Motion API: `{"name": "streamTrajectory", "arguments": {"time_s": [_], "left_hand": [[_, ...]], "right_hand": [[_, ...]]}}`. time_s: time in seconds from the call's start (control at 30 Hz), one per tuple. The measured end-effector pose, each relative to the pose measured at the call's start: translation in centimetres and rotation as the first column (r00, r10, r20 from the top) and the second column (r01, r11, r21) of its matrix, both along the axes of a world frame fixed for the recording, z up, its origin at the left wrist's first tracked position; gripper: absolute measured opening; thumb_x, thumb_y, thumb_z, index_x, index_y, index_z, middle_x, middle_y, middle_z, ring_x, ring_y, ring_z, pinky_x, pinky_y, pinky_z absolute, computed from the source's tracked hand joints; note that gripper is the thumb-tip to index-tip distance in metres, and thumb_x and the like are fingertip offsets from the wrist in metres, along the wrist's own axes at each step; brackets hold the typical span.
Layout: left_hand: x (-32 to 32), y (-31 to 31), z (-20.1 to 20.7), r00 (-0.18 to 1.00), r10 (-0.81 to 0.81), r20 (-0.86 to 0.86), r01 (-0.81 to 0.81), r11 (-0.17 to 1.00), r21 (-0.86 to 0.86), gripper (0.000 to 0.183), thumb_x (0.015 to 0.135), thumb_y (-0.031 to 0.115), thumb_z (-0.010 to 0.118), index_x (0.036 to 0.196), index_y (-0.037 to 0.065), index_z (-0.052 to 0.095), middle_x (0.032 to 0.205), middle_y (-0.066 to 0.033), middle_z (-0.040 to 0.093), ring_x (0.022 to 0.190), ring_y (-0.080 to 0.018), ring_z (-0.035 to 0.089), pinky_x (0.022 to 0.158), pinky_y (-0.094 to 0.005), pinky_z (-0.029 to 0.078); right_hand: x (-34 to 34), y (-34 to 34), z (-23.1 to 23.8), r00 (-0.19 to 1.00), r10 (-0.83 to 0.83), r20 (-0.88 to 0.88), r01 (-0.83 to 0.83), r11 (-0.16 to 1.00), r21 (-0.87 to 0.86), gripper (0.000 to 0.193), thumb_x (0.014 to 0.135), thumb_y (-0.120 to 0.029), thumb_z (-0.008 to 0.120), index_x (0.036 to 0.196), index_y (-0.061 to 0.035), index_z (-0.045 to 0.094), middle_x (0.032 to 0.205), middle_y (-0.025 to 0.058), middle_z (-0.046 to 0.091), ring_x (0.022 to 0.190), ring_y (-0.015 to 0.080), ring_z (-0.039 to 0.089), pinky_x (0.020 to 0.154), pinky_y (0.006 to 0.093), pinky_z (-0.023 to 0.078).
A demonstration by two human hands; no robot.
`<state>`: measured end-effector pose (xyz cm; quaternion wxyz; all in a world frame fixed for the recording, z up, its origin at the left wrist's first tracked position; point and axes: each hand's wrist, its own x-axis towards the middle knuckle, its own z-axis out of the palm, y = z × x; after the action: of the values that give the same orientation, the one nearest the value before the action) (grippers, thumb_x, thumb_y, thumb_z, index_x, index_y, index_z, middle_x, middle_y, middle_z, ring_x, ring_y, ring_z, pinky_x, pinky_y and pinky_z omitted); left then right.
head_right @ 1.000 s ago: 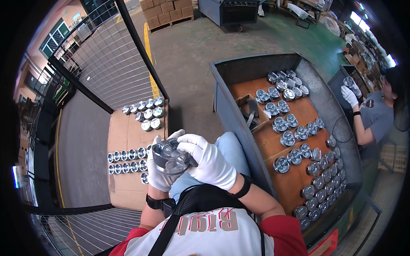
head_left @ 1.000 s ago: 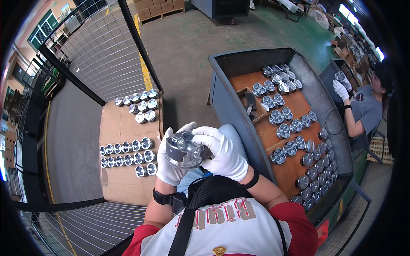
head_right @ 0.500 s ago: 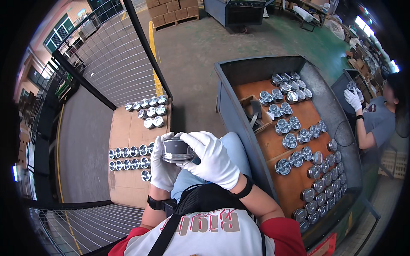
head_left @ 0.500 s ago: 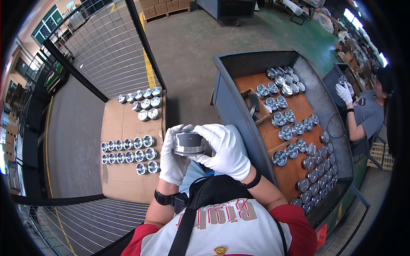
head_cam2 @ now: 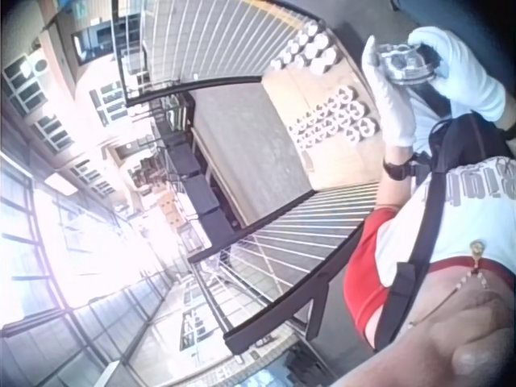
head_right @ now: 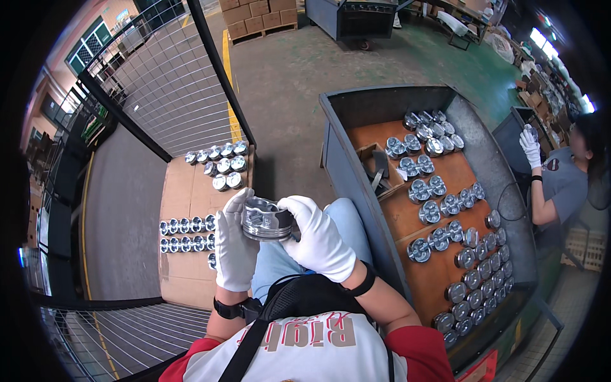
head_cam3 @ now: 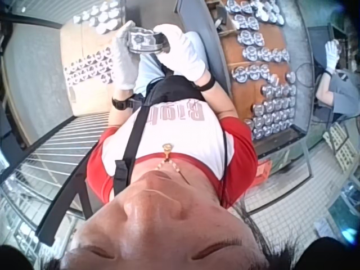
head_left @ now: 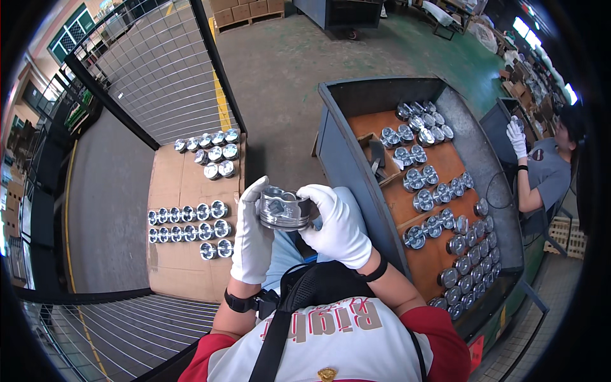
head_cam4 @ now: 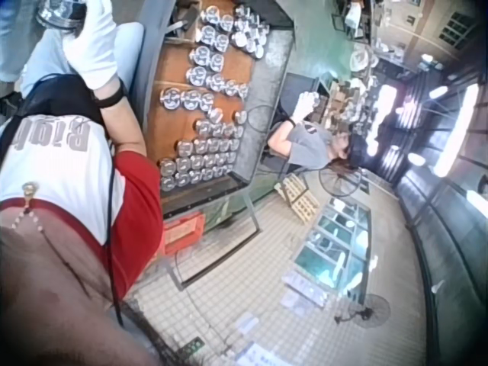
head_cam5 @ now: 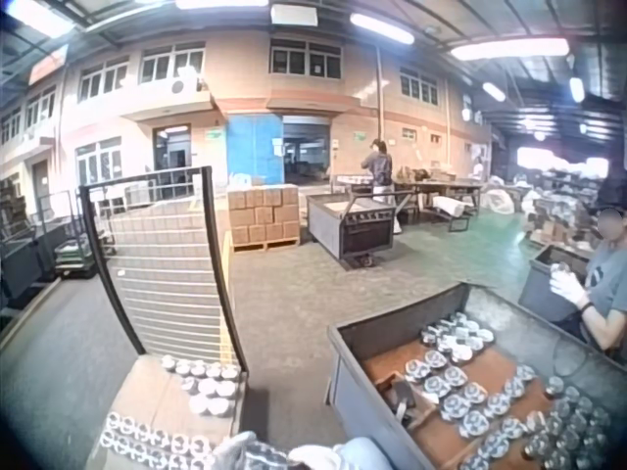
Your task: Inspecting and organizing metal pistons on a workbench.
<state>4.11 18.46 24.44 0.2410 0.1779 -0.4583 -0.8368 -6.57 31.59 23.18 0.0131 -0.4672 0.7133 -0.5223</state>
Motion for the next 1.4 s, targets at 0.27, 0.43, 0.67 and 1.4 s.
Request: {"name": "streamTrajectory", "arguments": {"time_s": [0.27,0.43,0.67,1.4], "left_hand": [[0.1,-0.4,-0.2,0.996,0.005,-0.092,-0.003,1.0,0.017,0.066,0.102,0.055,0.034,0.144,0.005,0.037,0.147,-0.0127,0.041,0.133,-0.0216,0.041,0.111,-0.0369,0.034],[0.7,-0.3,-2.0,0.98,-0.137,-0.145,0.156,0.98,0.126,0.06,0.103,0.049,0.038,0.146,0.007,0.035,0.146,-0.0115,0.043,0.134,-0.0219,0.042,0.112,-0.0383,0.034],[0.6,-0.1,-1.2,0.922,-0.287,-0.26,0.373,0.839,0.397,0.068,0.095,0.054,0.05,0.146,0.011,0.036,0.145,-0.0115,0.045,0.132,-0.0313,0.047,0.105,-0.0548,0.041],[-0.3,-0.8,-3.6,0.853,-0.035,-0.521,0.443,0.577,0.686,0.066,0.095,0.046,0.045,0.147,0.008,0.032,0.143,-0.0312,0.04,0.126,-0.0439,0.05,0.097,-0.0547,0.051]], "right_hand": [[-0.2,0.0,-0.2,0.996,-0.017,0.085,0.029,0.989,-0.144,0.052,0.065,0.006,0.073,0.111,-0.0053,0.051,0.117,0.016,0.059,0.105,0.0318,0.062,0.09,0.0368,0.051],[0.0,0.2,0.0,0.997,-0.04,0.063,0.053,0.975,-0.217,0.051,0.066,0.007,0.073,0.111,-0.0062,0.052,0.118,0.0158,0.059,0.108,0.0315,0.061,0.088,0.0362,0.052],[0.0,0.3,1.3,0.974,-0.08,-0.211,0.028,0.97,-0.24,0.052,0.065,0.009,0.072,0.112,-0.0101,0.062,0.117,0.0143,0.058,0.093,0.0327,0.065,0.078,0.0374,0.056],[-0.1,0.2,2.1,0.95,0.135,-0.283,-0.151,0.988,-0.038,0.091,0.066,-0.03,0.088,0.14,-0.0044,0.043,0.126,0.0163,0.053,0.112,0.0348,0.057,0.096,0.0431,0.047]]}}
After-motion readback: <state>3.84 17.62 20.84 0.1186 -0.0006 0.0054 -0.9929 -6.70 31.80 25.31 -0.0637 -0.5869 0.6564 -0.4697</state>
